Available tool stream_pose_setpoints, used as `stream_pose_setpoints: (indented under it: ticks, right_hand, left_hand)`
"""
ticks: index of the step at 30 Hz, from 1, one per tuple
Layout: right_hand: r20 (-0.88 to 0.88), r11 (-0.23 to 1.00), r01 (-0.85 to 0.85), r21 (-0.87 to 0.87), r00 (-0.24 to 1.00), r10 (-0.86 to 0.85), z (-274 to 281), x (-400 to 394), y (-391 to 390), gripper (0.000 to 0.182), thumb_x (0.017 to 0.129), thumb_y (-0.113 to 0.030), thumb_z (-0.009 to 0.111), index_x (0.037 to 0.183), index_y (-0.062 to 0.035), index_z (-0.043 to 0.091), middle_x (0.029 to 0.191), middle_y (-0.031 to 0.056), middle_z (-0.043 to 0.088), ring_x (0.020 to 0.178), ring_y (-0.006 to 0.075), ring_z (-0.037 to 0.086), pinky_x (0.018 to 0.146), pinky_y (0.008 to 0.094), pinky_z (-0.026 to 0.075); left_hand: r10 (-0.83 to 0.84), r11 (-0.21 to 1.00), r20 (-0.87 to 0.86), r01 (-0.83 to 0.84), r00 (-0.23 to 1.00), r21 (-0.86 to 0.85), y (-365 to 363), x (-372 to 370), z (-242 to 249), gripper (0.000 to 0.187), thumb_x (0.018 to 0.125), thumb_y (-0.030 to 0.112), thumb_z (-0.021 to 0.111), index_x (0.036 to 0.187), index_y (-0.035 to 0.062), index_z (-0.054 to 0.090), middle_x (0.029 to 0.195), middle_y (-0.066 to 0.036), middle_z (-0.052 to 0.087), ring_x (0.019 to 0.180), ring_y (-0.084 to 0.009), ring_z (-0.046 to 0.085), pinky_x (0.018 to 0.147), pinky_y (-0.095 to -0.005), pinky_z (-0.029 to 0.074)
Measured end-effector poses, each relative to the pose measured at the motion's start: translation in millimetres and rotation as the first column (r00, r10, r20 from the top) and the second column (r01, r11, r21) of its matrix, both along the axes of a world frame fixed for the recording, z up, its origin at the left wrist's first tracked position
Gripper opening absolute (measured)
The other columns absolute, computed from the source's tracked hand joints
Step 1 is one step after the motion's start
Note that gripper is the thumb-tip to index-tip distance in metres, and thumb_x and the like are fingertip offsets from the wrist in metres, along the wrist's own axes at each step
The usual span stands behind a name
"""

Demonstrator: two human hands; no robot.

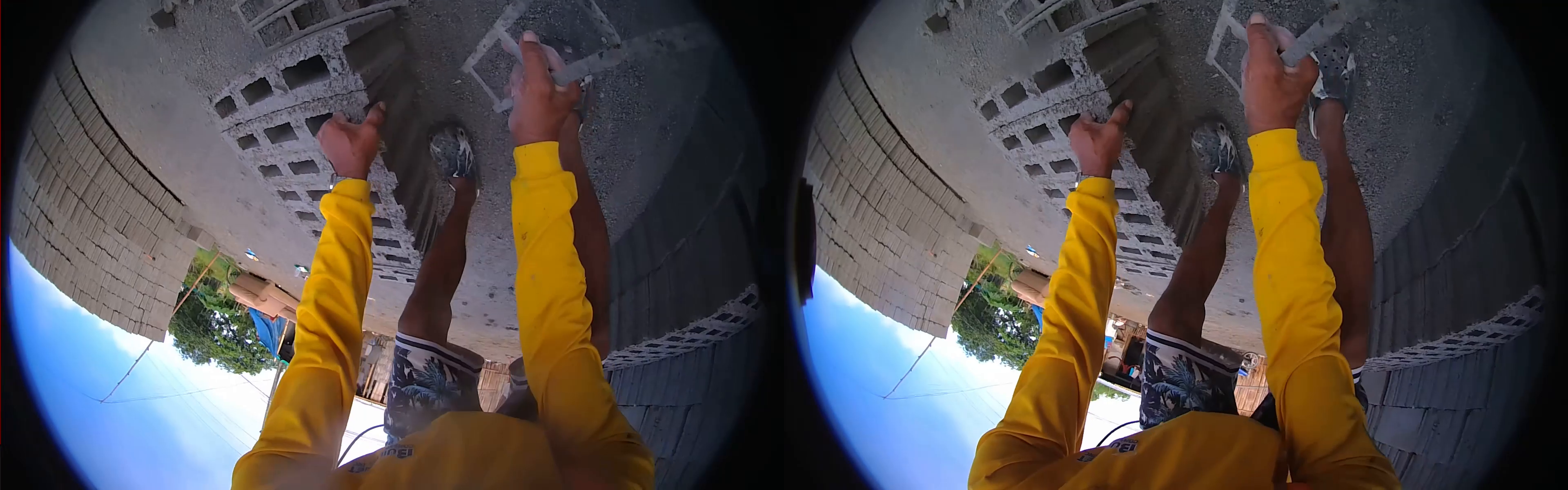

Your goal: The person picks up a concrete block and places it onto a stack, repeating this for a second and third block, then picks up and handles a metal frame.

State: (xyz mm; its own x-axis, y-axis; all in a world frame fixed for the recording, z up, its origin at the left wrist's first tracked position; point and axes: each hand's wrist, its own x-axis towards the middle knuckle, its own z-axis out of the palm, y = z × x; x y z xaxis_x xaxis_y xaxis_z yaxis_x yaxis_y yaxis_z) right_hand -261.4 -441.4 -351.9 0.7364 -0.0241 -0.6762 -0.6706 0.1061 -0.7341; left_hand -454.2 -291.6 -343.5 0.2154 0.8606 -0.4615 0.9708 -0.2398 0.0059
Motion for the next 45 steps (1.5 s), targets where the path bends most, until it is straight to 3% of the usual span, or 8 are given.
stream_pose_setpoints:
  ticks: [10, 19, 22, 25, 32, 39, 43, 45]
  right_hand:
    - [0.061, 0.994, -0.101, -0.046, 0.993, 0.104, -62, -66, 17, 0.021, 0.086, -0.022, 0.074, 0.091, -0.0023, 0.069, 0.067, -0.0034, 0.057, 0.055, 0.0055, 0.049, 0.050, 0.0235, 0.037]
    - [0.103, 0.902, -0.328, -0.281, 0.924, 0.368, 58, -53, 25, 0.021, 0.088, -0.018, 0.070, 0.093, 0.0019, 0.069, 0.072, 0.0021, 0.061, 0.057, 0.0083, 0.051, 0.048, 0.0248, 0.037]
    - [0.463, 0.559, -0.564, -0.608, 0.321, 0.826, 94, -46, 39, 0.025, 0.088, -0.001, 0.062, 0.112, 0.0057, 0.063, 0.083, 0.0114, 0.066, 0.059, 0.0110, 0.055, 0.048, 0.0252, 0.042]
    - [0.577, 0.404, -0.485, -0.776, -0.284, 0.766, 128, -63, 88, 0.043, 0.087, 0.010, 0.055, 0.129, 0.0046, 0.054, 0.095, 0.0173, 0.068, 0.060, 0.0132, 0.058, 0.050, 0.0245, 0.047]
    - [0.638, 0.260, -0.606, -0.752, -0.569, 0.519, 142, -165, 182, 0.052, 0.089, 0.011, 0.053, 0.139, -0.0039, 0.050, 0.105, 0.0180, 0.068, 0.059, 0.0105, 0.059, 0.051, 0.0227, 0.050]
    - [0.798, -0.186, -0.981, -0.054, -0.154, 0.582, 224, -246, 247, 0.044, 0.107, -0.027, 0.035, 0.115, 0.0088, 0.061, 0.053, -0.0036, 0.034, 0.048, 0.0019, 0.031, 0.054, 0.0205, 0.041]
    - [0.755, -0.019, -0.873, -0.487, -0.432, 0.493, 140, -267, 224, 0.033, 0.102, -0.030, 0.050, 0.102, -0.0018, 0.066, 0.056, -0.0010, 0.040, 0.048, 0.0034, 0.037, 0.046, 0.0221, 0.034]
    - [0.656, 0.134, -0.831, -0.540, -0.316, 0.685, 92, -291, 198, 0.036, 0.100, -0.035, 0.054, 0.094, -0.0012, 0.066, 0.055, -0.0008, 0.044, 0.051, 0.0040, 0.040, 0.048, 0.0229, 0.034]
  left_hand:
    - [0.111, 0.990, 0.158, -0.096, 0.981, -0.104, 8, -15, 10, 0.062, 0.067, 0.045, 0.082, 0.075, -0.0136, 0.063, 0.083, -0.031, 0.066, 0.084, -0.0426, 0.064, 0.082, -0.0474, 0.049]
    - [-0.046, 0.992, 0.217, 0.019, 0.975, 0.123, -16, -11, -6, 0.043, 0.070, 0.039, 0.080, 0.075, -0.0018, 0.069, 0.085, -0.023, 0.068, 0.098, -0.0359, 0.061, 0.102, -0.0467, 0.038]
    - [-0.038, 0.989, 0.280, -0.003, 0.959, 0.147, -15, -19, -2, 0.038, 0.069, 0.036, 0.078, 0.073, -0.0010, 0.069, 0.079, -0.020, 0.067, 0.096, -0.0355, 0.062, 0.106, -0.0446, 0.034]
    - [-0.010, 0.987, 0.336, -0.045, 0.942, 0.156, -22, -28, -8, 0.032, 0.070, 0.031, 0.074, 0.074, 0.0001, 0.069, 0.076, -0.019, 0.067, 0.096, -0.0336, 0.063, 0.108, -0.0443, 0.032]
    - [0.082, 0.919, 0.516, -0.265, 0.853, 0.293, -34, -27, -37, 0.018, 0.075, 0.012, 0.062, 0.084, -0.0004, 0.070, 0.079, -0.017, 0.068, 0.098, -0.0329, 0.063, 0.112, -0.0457, 0.029]
    - [0.203, 0.961, 0.302, -0.249, 0.931, 0.121, -31, -16, -22, 0.026, 0.100, 0.013, 0.047, 0.100, -0.0001, 0.071, 0.101, -0.012, 0.072, 0.104, -0.0267, 0.065, 0.117, -0.0333, 0.028]
    - [0.286, 0.867, 0.373, -0.404, 0.883, 0.292, -28, -6, -32, 0.023, 0.095, 0.013, 0.052, 0.091, 0.0009, 0.071, 0.092, -0.013, 0.071, 0.099, -0.0278, 0.066, 0.115, -0.0352, 0.031]
    - [0.298, 0.855, 0.409, -0.431, 0.863, 0.288, -28, -8, -35, 0.022, 0.094, 0.012, 0.053, 0.089, 0.0011, 0.071, 0.091, -0.013, 0.071, 0.098, -0.0279, 0.066, 0.115, -0.0357, 0.031]
